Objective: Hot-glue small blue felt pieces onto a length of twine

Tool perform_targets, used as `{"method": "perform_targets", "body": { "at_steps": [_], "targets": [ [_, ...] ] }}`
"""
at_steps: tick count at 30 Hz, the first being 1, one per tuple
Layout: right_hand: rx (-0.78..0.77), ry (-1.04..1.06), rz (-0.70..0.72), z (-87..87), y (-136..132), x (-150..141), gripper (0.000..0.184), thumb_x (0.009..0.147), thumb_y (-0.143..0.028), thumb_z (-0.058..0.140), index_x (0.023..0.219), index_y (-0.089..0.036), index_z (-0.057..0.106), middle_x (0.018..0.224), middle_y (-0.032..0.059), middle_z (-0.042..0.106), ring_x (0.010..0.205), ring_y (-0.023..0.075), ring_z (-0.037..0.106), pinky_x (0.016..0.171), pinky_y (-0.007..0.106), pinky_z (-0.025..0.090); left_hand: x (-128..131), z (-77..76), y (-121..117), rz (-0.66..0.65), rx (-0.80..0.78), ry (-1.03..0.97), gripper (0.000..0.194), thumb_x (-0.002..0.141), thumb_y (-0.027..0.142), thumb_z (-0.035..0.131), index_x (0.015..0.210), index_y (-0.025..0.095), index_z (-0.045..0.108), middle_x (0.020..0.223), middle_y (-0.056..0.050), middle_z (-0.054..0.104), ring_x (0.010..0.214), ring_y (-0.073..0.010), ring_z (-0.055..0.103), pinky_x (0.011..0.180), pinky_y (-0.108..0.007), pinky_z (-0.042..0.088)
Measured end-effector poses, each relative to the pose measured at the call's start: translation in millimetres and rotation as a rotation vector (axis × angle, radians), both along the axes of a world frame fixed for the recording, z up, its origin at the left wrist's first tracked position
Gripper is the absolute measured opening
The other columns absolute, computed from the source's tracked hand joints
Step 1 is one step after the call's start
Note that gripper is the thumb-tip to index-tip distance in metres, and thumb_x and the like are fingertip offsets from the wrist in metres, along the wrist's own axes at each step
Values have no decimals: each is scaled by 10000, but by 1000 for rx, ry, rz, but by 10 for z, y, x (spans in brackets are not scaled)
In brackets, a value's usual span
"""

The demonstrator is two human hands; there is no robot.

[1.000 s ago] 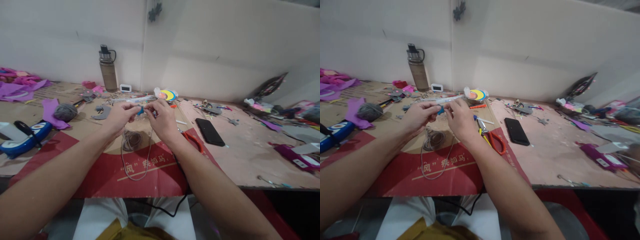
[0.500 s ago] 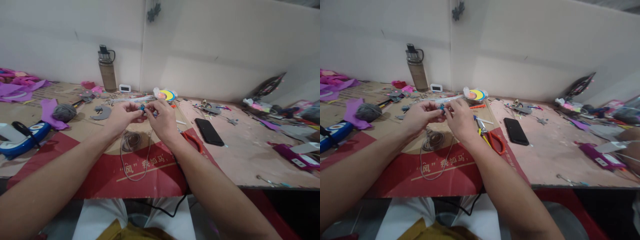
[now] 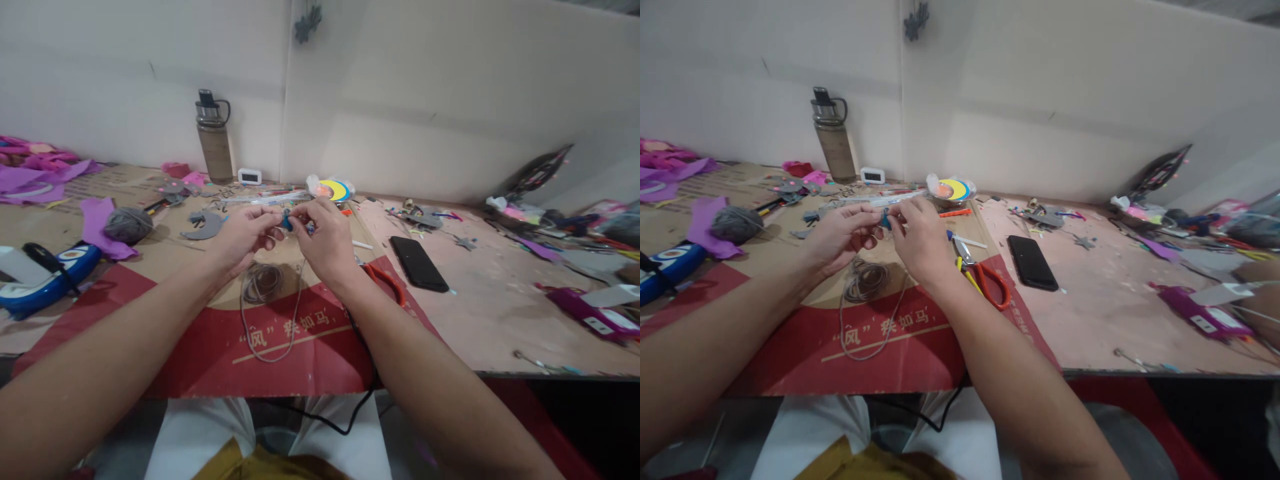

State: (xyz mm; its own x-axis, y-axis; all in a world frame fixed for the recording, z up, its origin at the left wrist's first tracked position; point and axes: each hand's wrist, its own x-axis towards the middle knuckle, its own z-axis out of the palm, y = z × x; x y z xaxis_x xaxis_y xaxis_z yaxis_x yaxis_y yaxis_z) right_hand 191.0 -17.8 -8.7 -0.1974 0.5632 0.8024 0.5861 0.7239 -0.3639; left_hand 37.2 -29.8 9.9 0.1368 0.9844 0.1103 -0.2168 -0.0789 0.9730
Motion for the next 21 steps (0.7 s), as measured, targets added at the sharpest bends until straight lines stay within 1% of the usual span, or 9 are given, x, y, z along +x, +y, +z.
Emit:
{"method": "perform_targets", "body": {
  "at_steps": [2, 5, 8, 11, 13, 15, 17, 19, 21],
  "targets": [
    [0, 10, 3, -1, -1, 1, 74, 870, -169, 561, 839, -219, 605, 876, 47, 617, 863, 186, 565, 789, 351, 450, 11, -7, 10, 12, -19, -13, 81, 702, 136, 698, 727, 138, 621, 587, -3, 596, 515, -88, 569, 440, -184, 381],
    [-1, 12, 3, 0, -5, -1, 86, 862, -154, 566, 822, -222, 601, 862, 42, 612, 849, 183, 563, 776, 346, 452, 24, -15, 12, 8, -47, -52, 101, 686, 86, 677, 748, 136, 614, 641, -14, 641, 578, -115, 638, 527, -209, 478],
    [8, -1, 8, 7, -10, -6, 96, 858, -145, 566, 817, -225, 600, 858, 40, 611, 851, 185, 565, 774, 347, 456, 30, -13, 6, -18, -66, -85, 64, 717, 103, 651, 761, 135, 617, 670, -29, 673, 611, -134, 667, 648, -274, 552],
    [18, -18, 6, 11, -14, -10, 98, 859, -141, 565, 822, -223, 604, 857, 44, 611, 858, 190, 564, 779, 352, 461, 26, -6, 1, -38, -69, -75, 15, 759, 148, 630, 753, 135, 627, 655, -33, 674, 585, -139, 663, 657, -296, 564],
    [16, -25, 0, 10, -14, -9, 101, 861, -141, 563, 825, -224, 606, 856, 44, 610, 859, 191, 564, 781, 356, 463, 17, -4, 0, -47, -64, -62, 57, 787, 179, 623, 751, 136, 633, 657, -35, 674, 582, -144, 665, 639, -298, 562],
    [10, -27, -2, 6, -14, -7, 101, 864, -144, 564, 828, -227, 608, 859, 42, 610, 862, 191, 563, 783, 357, 463, 5, -5, 1, -54, -64, -43, 71, 797, 198, 638, 757, 140, 638, 687, -38, 682, 603, -149, 676, 597, -275, 548],
    [6, -25, 5, 3, -13, -5, 95, 868, -151, 564, 830, -227, 608, 861, 42, 610, 865, 190, 560, 789, 358, 460, -5, -9, 7, -45, -63, -12, 68, 783, 199, 667, 757, 142, 639, 711, -36, 682, 616, -146, 681, 508, -217, 493],
    [3, -20, 15, 4, -13, -3, 92, 874, -160, 562, 826, -225, 606, 860, 42, 610, 869, 189, 557, 797, 361, 456, -10, -15, 16, -8, -47, 15, 77, 766, 193, 688, 743, 139, 640, 702, -29, 666, 594, -123, 665, 430, -170, 406],
    [1, -18, 15, 8, -15, -3, 93, 877, -165, 562, 816, -222, 602, 856, 43, 611, 869, 189, 558, 802, 361, 453, -7, -25, 27, 27, -20, 18, 72, 751, 175, 697, 727, 129, 647, 682, -23, 651, 569, -97, 637, 409, -156, 362]
  ]
}}
